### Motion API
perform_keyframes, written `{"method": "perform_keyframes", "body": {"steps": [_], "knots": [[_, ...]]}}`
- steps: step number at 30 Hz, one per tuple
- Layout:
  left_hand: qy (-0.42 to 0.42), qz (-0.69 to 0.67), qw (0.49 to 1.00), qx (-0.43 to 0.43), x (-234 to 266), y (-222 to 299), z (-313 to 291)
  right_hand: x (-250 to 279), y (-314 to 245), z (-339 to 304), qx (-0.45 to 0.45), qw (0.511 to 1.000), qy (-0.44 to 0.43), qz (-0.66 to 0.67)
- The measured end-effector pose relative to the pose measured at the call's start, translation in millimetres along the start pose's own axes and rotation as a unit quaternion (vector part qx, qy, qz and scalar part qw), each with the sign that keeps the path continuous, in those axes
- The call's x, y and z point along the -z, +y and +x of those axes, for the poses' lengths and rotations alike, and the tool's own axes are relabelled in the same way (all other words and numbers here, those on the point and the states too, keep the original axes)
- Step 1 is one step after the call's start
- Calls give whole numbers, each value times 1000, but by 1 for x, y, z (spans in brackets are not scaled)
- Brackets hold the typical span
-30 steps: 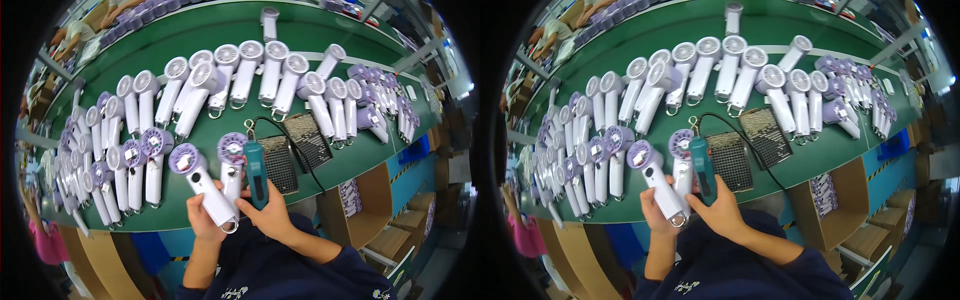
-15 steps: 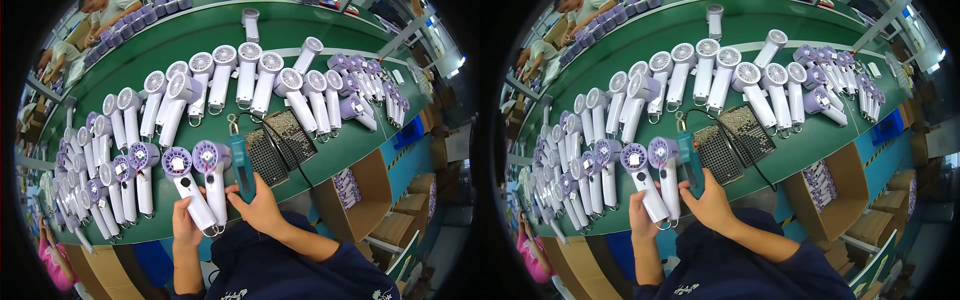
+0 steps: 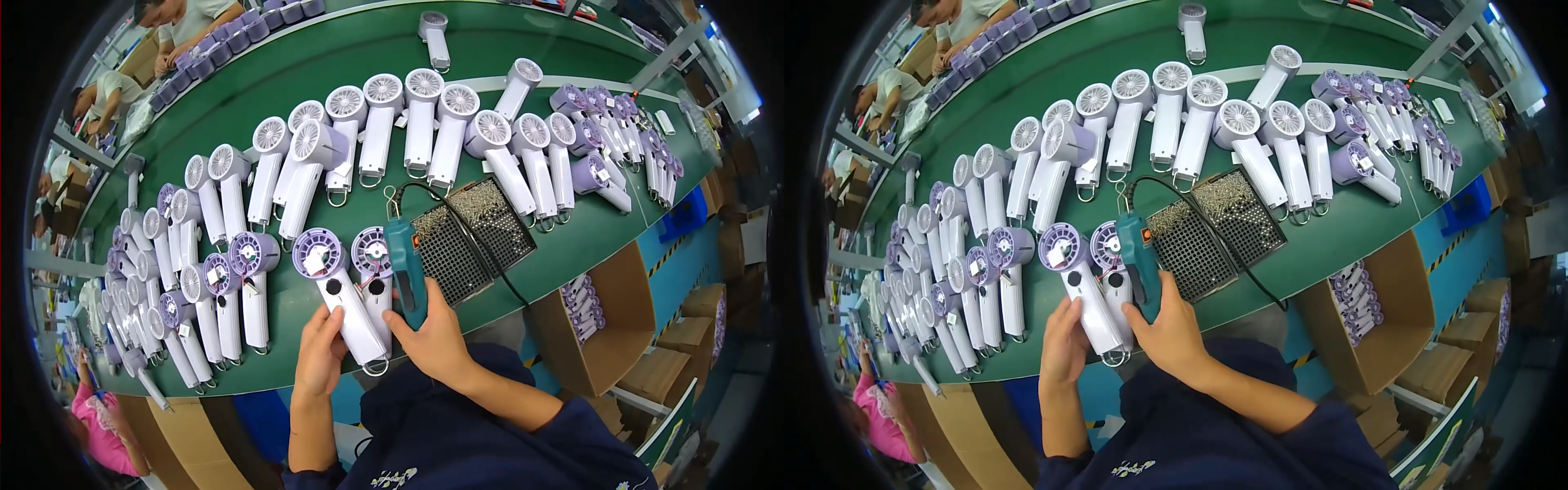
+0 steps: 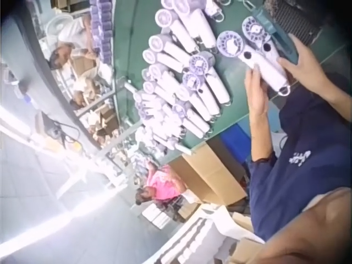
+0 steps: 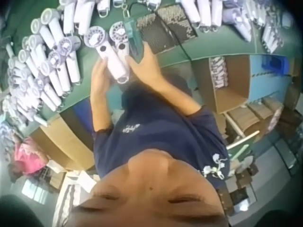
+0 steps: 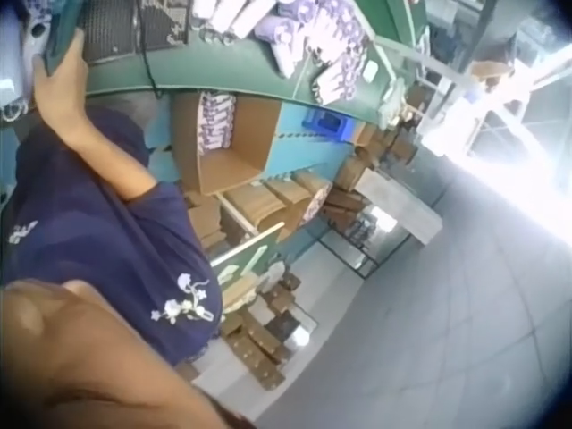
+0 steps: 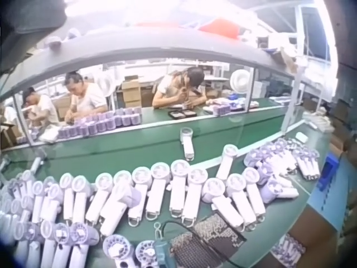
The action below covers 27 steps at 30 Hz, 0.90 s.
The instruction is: The person assembles handheld fans by picking up screws from a tray and driving them into the fan housings using an electric screwdriver, then places the assembled fans into a box.
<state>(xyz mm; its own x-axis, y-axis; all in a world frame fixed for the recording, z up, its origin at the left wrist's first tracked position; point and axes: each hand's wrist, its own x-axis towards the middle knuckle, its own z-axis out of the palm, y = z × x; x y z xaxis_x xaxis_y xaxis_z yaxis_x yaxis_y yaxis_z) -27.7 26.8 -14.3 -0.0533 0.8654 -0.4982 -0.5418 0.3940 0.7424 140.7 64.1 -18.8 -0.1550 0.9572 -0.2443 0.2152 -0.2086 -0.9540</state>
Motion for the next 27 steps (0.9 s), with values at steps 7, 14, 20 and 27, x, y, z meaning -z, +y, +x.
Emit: {"method": "perform_keyframes", "body": {"steps": [7, 14, 20, 27], "knots": [[-15, 197, 979, -48, 8, 23, 3, -6, 8, 7, 54, 998, 23, 24], [51, 428, 898, -87, 8, 32, 1, 4, -2, 1, -11, 996, -22, 88], [126, 643, 737, -167, -16, 49, -2, 76, 1, -29, 101, 966, -35, 233], [153, 648, 728, -165, -23, 43, 7, 125, 51, -6, 156, 914, 123, 353]]}}
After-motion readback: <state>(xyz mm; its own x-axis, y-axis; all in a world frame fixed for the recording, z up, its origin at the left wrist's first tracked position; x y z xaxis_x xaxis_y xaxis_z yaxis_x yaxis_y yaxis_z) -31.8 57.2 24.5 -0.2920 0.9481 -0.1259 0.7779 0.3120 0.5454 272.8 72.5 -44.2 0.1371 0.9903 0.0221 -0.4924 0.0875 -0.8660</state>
